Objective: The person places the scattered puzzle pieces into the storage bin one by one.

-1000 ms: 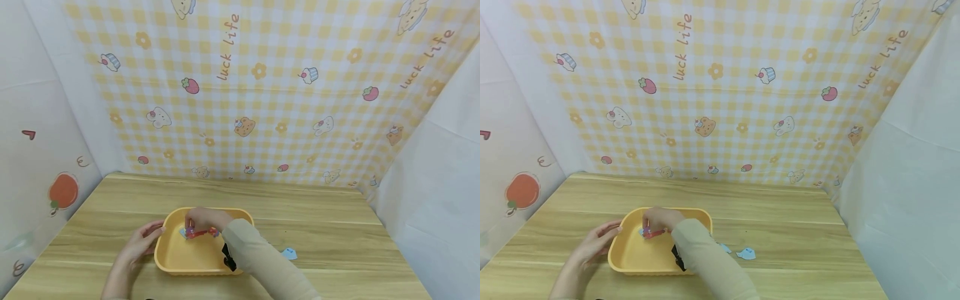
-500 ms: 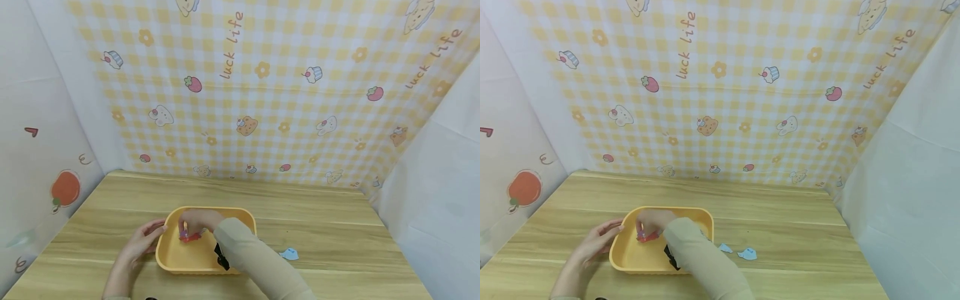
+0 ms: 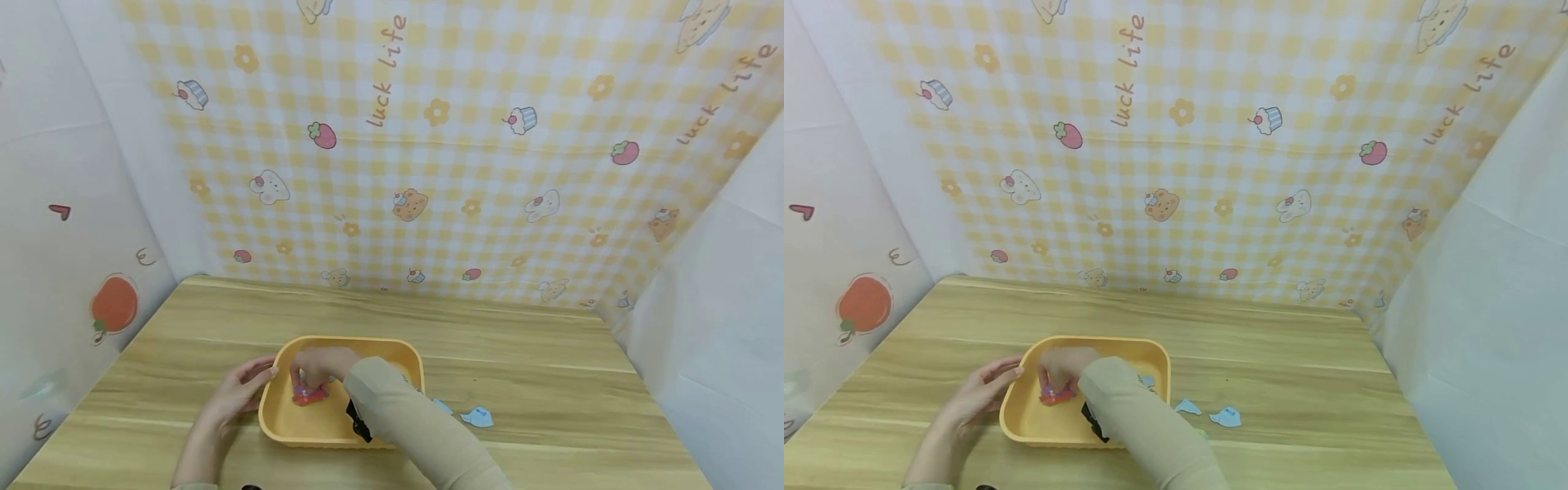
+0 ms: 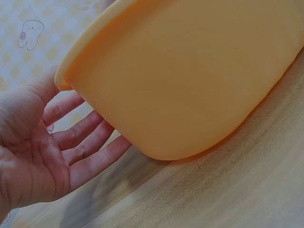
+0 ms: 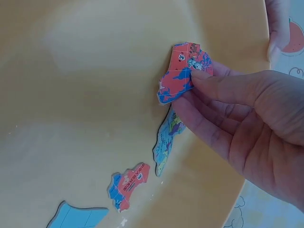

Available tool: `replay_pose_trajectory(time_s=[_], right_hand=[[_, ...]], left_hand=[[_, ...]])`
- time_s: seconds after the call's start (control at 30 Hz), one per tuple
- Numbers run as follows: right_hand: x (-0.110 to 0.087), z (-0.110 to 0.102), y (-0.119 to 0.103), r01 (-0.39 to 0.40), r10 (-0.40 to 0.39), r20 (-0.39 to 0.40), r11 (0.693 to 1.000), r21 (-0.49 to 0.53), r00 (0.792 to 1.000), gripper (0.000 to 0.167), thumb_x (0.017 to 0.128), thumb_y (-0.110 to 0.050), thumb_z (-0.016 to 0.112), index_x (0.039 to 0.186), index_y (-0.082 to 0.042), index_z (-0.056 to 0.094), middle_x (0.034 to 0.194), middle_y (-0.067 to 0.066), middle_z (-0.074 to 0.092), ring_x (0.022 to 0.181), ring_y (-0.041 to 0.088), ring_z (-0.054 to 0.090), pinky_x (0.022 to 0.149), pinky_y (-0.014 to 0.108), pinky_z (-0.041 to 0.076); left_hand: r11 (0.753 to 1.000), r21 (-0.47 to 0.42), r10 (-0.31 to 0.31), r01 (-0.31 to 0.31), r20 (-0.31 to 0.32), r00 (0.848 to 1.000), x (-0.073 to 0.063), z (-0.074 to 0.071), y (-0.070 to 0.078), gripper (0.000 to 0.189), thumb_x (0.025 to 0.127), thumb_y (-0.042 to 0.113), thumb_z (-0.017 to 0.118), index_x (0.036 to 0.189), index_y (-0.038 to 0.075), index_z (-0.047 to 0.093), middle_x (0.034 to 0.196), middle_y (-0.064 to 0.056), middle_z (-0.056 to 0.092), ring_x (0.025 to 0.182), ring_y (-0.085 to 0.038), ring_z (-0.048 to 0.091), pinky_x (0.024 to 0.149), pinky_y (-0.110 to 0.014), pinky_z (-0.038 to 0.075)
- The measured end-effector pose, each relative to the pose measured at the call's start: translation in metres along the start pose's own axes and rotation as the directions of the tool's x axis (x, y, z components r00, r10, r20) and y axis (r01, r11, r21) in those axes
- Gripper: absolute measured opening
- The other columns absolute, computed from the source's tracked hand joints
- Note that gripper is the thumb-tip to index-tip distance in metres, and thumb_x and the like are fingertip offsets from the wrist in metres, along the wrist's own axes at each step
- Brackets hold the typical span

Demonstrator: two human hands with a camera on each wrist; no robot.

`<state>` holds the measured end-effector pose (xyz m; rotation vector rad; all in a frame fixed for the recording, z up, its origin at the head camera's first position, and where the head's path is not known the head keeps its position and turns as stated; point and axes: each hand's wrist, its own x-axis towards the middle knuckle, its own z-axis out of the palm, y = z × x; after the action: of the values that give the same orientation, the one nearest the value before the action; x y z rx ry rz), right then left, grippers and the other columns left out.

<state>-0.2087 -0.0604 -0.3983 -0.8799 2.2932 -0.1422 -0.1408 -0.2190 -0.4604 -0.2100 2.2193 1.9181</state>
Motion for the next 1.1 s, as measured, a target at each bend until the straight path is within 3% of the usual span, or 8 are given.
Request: replay_pose_trajectory(time_s=[0.17,0.3,0.57,0.77,1.1], right_hand=[[0.002,0.001,-0.001,-0.010,0.010,-0.003,1.000,-0.009,1.000,0.022,0.083,0.004,0.059,0.087,-0.017,0.063,0.112,-0.003,0.053,0.057,0.007,0.050,0.050,0.015,0.047],[0.001,0.001,-0.002,0.005,-0.005,-0.004,1.000,-0.004,1.000,0.022,0.083,0.005,0.059,0.089,-0.015,0.063,0.096,-0.003,0.054,0.057,0.007,0.048,0.050,0.014,0.047],[0.002,0.003,0.003,-0.011,0.011,-0.022,1.000,0.017,1.000,0.027,0.079,0.004,0.064,0.099,-0.015,0.062,0.100,-0.004,0.049,0.061,0.005,0.044,0.050,0.012,0.041],[-0.002,0.000,0.010,0.002,-0.001,-0.057,1.000,0.019,0.998,0.032,0.078,0.007,0.059,0.102,-0.014,0.062,0.095,-0.003,0.053,0.061,0.006,0.041,0.047,0.013,0.038],[-0.023,-0.008,0.036,0.040,-0.029,-0.103,0.994,0.106,0.994,0.019,0.085,-0.008,0.061,0.104,-0.009,0.061,0.079,-0.004,0.051,0.051,0.005,0.039,0.046,0.014,0.036]], left_hand=[[1.000,-0.005,-0.017,0.017,-0.007,1.000,0.000,0.000,0.000,0.055,0.092,0.029,0.053,0.135,-0.001,0.036,0.140,-0.027,0.036,0.110,-0.025,0.054,0.081,-0.041,0.056],[1.000,-0.004,-0.014,0.014,-0.007,1.000,0.000,0.000,0.000,0.055,0.092,0.028,0.053,0.135,-0.002,0.036,0.139,-0.028,0.037,0.106,-0.022,0.056,0.080,-0.041,0.056],[1.000,0.006,-0.027,0.027,-0.002,1.000,0.001,0.001,0.001,0.056,0.092,0.029,0.053,0.136,-0.002,0.035,0.140,-0.028,0.035,0.108,-0.024,0.056,0.081,-0.040,0.056],[1.000,0.011,-0.024,0.024,-0.002,1.000,0.001,0.002,0.002,0.056,0.092,0.027,0.052,0.136,-0.002,0.033,0.140,-0.028,0.035,0.105,-0.021,0.057,0.080,-0.040,0.056],[0.999,0.009,-0.036,0.036,-0.014,0.999,0.003,0.003,0.000,0.057,0.092,0.026,0.053,0.137,-0.003,0.032,0.139,-0.028,0.037,0.097,-0.018,0.061,0.079,-0.039,0.057]])
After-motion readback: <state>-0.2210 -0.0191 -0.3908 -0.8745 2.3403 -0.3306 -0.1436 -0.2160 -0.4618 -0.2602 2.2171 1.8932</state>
